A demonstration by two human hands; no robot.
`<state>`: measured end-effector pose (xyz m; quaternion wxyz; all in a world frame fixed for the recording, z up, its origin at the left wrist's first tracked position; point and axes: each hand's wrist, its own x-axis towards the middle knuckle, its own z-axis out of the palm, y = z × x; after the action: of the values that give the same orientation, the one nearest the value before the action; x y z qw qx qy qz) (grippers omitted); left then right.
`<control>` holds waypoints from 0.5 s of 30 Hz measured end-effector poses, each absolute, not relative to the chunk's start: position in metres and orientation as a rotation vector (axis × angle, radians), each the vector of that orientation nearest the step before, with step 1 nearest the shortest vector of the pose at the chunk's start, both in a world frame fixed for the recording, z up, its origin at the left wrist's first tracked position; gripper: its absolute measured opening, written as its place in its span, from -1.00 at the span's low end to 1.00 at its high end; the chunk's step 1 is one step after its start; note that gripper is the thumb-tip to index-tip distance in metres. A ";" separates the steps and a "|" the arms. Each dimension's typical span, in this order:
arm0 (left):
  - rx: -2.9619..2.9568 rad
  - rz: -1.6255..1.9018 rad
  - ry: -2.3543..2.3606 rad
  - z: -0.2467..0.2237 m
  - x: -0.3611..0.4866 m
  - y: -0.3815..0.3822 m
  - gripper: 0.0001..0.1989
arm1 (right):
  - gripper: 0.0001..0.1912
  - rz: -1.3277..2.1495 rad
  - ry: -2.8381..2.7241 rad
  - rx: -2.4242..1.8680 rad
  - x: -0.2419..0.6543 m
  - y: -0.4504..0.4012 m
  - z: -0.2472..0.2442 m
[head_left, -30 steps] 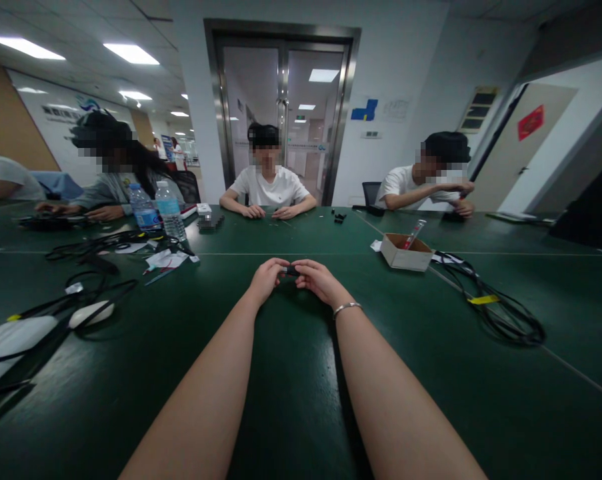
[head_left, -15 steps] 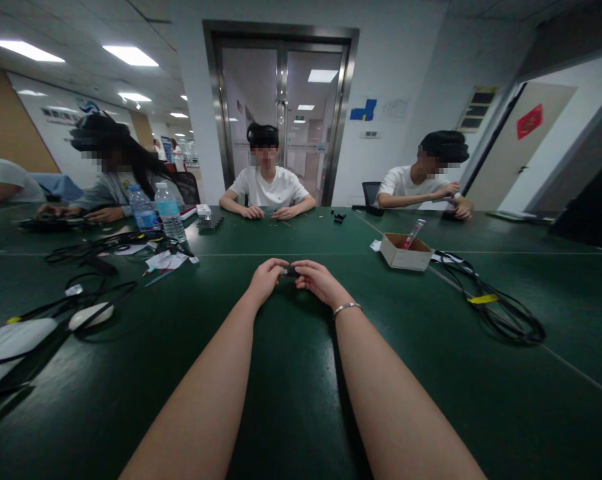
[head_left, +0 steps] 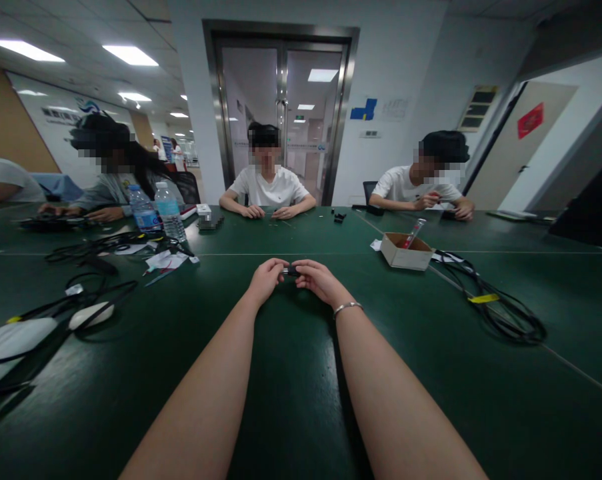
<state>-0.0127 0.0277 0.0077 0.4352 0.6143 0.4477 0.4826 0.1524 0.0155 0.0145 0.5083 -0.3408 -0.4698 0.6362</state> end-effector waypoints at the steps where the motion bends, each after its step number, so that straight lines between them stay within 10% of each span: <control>1: 1.547 1.200 1.114 0.008 -0.013 0.027 -0.73 | -0.88 1.534 -1.133 -0.822 0.152 0.015 0.015; 15: 1.537 1.203 1.115 0.007 -0.012 0.027 -0.76 | -0.89 1.542 -1.129 -0.826 0.152 0.014 0.016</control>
<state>-0.0123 0.0270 0.0074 0.4321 0.6165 0.4475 0.4827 0.1524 0.0144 0.0159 0.5055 -0.3422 -0.4679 0.6391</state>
